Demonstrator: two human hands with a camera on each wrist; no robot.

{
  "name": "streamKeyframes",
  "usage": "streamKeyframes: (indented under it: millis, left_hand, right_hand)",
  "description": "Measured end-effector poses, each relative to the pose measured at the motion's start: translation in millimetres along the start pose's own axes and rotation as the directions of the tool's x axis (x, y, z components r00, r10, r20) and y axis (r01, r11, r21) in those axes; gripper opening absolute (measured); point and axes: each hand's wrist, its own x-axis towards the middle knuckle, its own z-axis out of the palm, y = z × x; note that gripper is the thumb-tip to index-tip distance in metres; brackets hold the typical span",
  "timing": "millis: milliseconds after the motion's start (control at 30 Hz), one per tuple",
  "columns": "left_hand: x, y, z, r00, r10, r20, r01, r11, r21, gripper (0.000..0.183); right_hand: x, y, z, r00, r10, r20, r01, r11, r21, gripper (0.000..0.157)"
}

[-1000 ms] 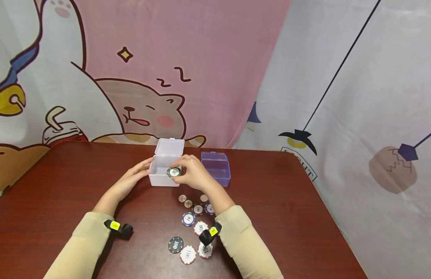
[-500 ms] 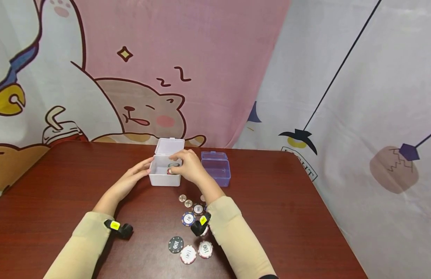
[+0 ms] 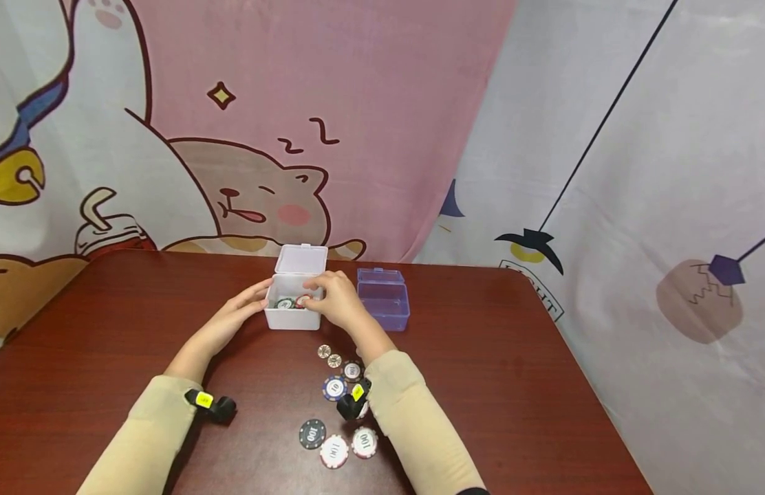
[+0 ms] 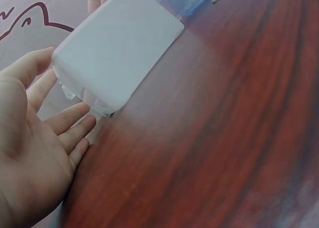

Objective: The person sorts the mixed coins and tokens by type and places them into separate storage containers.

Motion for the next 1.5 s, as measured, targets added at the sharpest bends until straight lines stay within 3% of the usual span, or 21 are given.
streamKeyframes:
  millis: [300,467,833,1500]
  left_hand:
    - [2.7,-7.8,-0.9,1.000,-0.001,-0.008,0.001,1.000,0.008,0.053]
    - [8.2,-23.8,-4.7,1.000,0.011,-0.017,-0.011,1.000,0.002,0.054]
    - [8.4,-24.6,-4.9,0.999,0.031,-0.022,-0.031,1.000,-0.001,0.052]
    - [7.4,-23.4,-4.9,0.999,0.015,-0.032,-0.015,1.000,0.014,0.053]
  right_hand:
    - [-3,-5,-5.5,1.000,-0.018,-0.020,0.017,0.999,-0.040,0.031]
    - [-8,-10,-12.3,0.999,-0.047,-0.010,0.047,0.999,-0.024,0.034]
    - [-32,-18,-23.3,0.990,-0.133,0.047,0.133,0.991,0.005,0.039]
    - [-82,-14,-21.8,0.956,-0.234,0.179,0.236,0.972,0.013,0.044]
